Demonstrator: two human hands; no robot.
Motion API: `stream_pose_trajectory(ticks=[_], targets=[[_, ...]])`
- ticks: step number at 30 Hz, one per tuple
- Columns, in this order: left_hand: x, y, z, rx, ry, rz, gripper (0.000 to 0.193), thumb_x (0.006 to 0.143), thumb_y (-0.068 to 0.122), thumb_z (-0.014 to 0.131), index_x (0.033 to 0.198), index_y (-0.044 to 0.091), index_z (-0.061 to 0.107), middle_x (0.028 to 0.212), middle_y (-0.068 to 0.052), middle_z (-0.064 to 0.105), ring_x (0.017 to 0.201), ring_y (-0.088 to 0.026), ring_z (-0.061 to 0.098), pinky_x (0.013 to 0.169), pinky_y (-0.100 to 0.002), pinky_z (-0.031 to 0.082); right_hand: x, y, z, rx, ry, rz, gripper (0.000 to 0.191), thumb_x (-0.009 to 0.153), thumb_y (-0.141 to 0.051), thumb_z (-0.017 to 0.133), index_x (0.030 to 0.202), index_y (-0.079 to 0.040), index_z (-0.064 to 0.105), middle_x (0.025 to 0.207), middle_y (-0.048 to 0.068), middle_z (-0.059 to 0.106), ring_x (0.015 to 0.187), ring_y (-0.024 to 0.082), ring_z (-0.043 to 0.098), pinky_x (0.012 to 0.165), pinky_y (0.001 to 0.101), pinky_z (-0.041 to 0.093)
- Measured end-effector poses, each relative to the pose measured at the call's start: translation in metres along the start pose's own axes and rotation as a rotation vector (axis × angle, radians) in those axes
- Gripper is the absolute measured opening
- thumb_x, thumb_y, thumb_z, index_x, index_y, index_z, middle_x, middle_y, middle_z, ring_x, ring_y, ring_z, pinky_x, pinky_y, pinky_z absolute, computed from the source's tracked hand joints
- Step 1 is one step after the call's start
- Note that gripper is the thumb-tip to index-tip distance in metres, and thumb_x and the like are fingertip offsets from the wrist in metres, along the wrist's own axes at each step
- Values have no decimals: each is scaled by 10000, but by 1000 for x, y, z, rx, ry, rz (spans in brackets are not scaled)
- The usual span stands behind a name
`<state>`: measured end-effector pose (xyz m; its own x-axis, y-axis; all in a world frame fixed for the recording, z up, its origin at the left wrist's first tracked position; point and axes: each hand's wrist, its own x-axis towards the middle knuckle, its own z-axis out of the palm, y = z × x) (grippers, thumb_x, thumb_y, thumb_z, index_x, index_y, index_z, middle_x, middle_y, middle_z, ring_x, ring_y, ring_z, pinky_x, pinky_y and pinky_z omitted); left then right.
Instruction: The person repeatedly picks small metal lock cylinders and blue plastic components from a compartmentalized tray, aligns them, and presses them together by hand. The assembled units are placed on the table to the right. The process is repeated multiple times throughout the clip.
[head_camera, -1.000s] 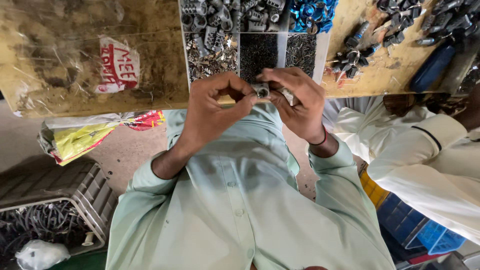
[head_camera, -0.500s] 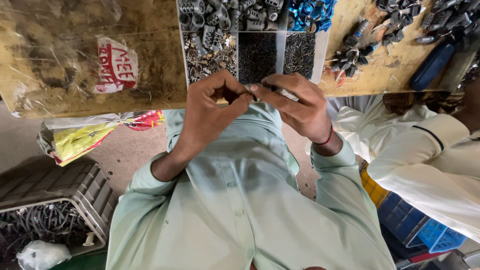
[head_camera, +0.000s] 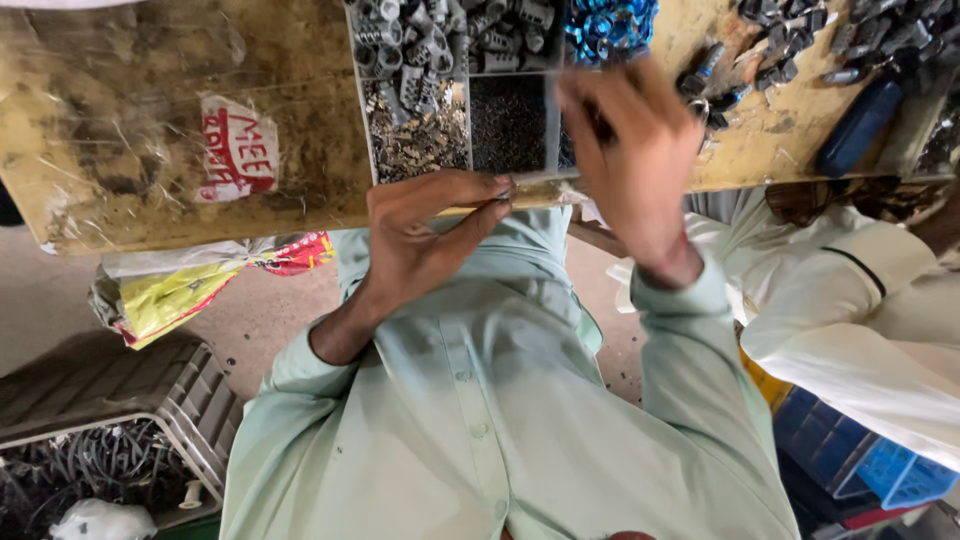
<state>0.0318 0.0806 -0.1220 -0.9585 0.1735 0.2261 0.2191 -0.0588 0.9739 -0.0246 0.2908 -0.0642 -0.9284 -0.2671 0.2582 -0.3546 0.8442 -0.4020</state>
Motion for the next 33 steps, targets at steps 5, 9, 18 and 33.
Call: stream_pose_trajectory(ticks=[5,9,18,33], targets=[[-2,0,-1,-40,-107,43,194,930,-20,800,1111,2,736,1097,-132,774,1023,-229,781,912,-300,629,27,14,21,-98,173,-162,187,958,-24,820,1091,-63,694,1056,129,627,869,289,676,725,374,551],[-3,-5,-9,-88,-112,55,165,967,-27,775,1110,22,709,1125,-123,762,1024,-237,782,890,-316,637,1,37,8,818,8,395,125,1099,-7,598,1201,-58,548,972,44,677,740,90,630,598,205,528],[8,-19,-10,384,-200,323,415,855,-107,724,1243,4,628,1334,-169,629,1214,-347,660,946,-424,608,-52,20,21,934,-296,134,292,956,111,767,1218,23,675,1083,128,672,934,149,681,806,257,586],[13,-4,-12,573,-286,472,207,913,43,754,1073,6,628,1344,-141,603,1242,-322,643,989,-414,618,-37,17,-3,1084,-484,276,230,1069,75,509,1294,28,509,942,131,685,795,178,724,681,273,597]])
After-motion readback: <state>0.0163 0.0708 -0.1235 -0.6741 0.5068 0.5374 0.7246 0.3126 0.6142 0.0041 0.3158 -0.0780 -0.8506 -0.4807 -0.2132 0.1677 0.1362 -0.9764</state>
